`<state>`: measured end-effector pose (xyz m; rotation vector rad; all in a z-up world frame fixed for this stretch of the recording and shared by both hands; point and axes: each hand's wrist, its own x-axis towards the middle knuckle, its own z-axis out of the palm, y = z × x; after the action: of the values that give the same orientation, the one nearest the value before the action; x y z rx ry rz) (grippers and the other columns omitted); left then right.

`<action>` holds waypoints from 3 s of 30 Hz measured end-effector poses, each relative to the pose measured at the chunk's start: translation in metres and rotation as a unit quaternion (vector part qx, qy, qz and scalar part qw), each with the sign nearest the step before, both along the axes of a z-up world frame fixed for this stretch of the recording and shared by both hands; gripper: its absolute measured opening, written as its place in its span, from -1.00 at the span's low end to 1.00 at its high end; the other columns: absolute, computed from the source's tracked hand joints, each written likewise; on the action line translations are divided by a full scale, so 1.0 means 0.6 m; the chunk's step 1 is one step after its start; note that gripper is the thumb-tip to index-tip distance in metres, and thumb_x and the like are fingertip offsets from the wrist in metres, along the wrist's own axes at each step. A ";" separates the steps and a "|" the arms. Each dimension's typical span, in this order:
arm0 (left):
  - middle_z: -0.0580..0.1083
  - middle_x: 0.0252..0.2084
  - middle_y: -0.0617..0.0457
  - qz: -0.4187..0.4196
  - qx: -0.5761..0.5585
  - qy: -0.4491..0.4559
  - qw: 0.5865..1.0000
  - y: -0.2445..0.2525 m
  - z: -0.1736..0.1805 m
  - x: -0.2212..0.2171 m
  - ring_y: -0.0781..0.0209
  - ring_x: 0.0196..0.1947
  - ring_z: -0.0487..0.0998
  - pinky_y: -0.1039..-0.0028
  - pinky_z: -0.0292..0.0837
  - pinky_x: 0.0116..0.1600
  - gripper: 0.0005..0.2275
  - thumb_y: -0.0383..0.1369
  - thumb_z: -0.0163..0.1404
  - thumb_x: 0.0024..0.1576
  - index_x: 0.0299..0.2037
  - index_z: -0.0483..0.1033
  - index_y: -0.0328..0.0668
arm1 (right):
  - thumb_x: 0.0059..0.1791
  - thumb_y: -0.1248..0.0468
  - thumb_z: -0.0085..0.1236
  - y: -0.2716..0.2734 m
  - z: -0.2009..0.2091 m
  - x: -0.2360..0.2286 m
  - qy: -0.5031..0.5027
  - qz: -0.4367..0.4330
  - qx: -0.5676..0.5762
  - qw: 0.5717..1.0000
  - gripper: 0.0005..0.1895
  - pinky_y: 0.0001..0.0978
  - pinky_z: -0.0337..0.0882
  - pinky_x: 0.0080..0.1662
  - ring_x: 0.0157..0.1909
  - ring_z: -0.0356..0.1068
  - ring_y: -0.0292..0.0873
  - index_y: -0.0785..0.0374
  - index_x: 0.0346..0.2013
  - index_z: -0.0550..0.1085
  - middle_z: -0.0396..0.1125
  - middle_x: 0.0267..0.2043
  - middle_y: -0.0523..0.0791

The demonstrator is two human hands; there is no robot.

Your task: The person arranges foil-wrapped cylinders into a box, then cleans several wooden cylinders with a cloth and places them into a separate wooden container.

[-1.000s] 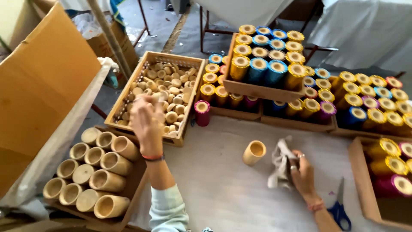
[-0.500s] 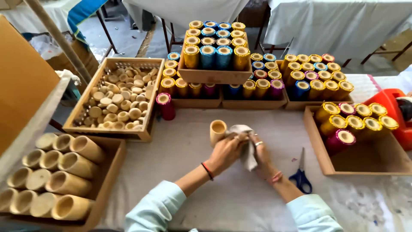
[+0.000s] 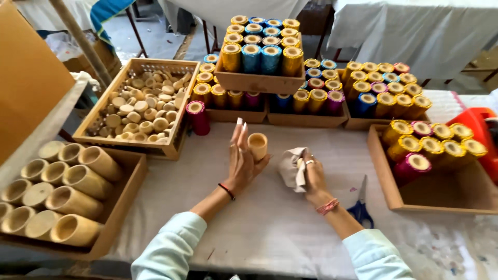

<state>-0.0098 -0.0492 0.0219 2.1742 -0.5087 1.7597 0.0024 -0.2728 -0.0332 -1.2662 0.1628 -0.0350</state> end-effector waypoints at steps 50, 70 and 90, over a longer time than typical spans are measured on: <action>0.47 0.21 -0.06 -0.596 -0.412 0.524 0.448 0.000 -0.084 0.021 0.28 0.19 0.49 0.47 0.43 0.29 -0.51 -0.46 0.10 0.20 0.35 0.29 -0.36 | 0.05 0.45 0.03 0.037 0.016 -0.040 -0.027 0.006 -0.021 0.999 -0.68 -0.49 0.42 0.02 -0.04 0.45 -0.29 0.43 0.11 0.44 0.48 -0.04 -0.08; 0.56 0.06 -0.05 -0.529 -0.398 0.536 0.524 -0.008 -0.066 0.001 0.31 0.04 0.57 0.49 0.50 0.17 -0.62 -0.41 0.10 0.22 0.22 0.45 -0.43 | -0.14 0.41 0.18 0.033 0.037 -0.058 -0.284 0.029 -0.486 0.826 -0.78 -0.22 0.41 -0.26 -0.29 0.40 0.01 0.31 -0.19 0.52 0.39 -0.31 0.01; 0.56 -0.16 0.04 -0.489 -0.384 0.557 0.551 -0.018 -0.092 0.015 0.42 -0.18 0.52 0.59 0.48 -0.02 -0.66 -0.27 0.08 0.27 0.10 0.56 -0.46 | -0.13 0.53 0.13 0.031 0.061 -0.055 -0.357 0.004 -0.437 0.826 -0.70 -0.28 0.48 -0.01 -0.06 0.45 0.01 0.41 -0.10 0.47 0.36 -0.03 0.01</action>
<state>-0.0011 -0.0599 -0.0331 1.3312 -0.3236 -0.1917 -0.0304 -0.2543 0.0032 -2.0772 -0.5824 -0.6336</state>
